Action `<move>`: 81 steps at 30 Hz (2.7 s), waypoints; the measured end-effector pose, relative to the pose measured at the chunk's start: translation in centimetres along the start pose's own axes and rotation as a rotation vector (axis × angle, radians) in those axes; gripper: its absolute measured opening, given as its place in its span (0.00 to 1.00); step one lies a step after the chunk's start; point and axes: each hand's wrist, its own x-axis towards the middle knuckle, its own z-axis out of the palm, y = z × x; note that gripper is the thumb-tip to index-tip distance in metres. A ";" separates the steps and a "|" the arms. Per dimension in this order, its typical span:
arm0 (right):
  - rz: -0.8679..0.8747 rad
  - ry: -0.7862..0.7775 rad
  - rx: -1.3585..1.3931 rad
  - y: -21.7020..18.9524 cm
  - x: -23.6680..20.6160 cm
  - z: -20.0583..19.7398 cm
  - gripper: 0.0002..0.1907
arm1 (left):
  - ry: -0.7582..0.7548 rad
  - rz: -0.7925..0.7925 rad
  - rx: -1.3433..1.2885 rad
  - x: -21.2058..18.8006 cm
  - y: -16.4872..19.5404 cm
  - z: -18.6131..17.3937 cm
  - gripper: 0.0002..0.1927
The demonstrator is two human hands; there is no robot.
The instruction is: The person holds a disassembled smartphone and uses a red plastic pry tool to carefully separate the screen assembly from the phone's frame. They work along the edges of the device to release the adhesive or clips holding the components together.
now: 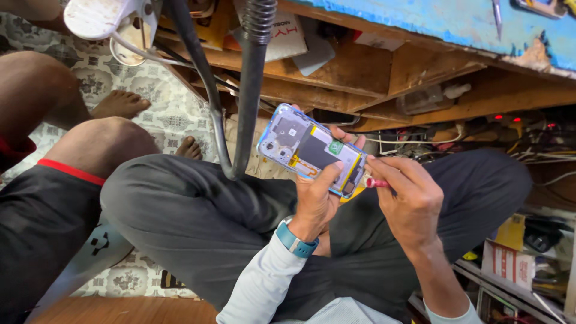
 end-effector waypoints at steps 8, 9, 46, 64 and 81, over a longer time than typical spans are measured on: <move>0.036 -0.142 -0.068 -0.2 0.3 0.1 0.10 | -0.034 0.039 0.103 -0.2 -0.7 -0.8 0.25; 0.046 -0.172 -0.094 -0.1 0.4 0.2 0.09 | -0.037 0.047 0.161 -0.3 -0.5 -1.1 0.25; 0.389 0.355 0.724 3.5 -3.5 0.7 0.14 | 0.121 -0.186 -0.241 0.4 -0.3 -0.6 0.21; 0.255 0.429 0.570 4.2 -6.1 5.2 0.31 | 0.171 -0.145 -0.134 0.4 -1.1 -0.8 0.26; 0.163 0.424 0.529 3.4 -5.0 5.6 0.30 | 0.220 -0.157 -0.165 0.5 -1.0 -0.6 0.26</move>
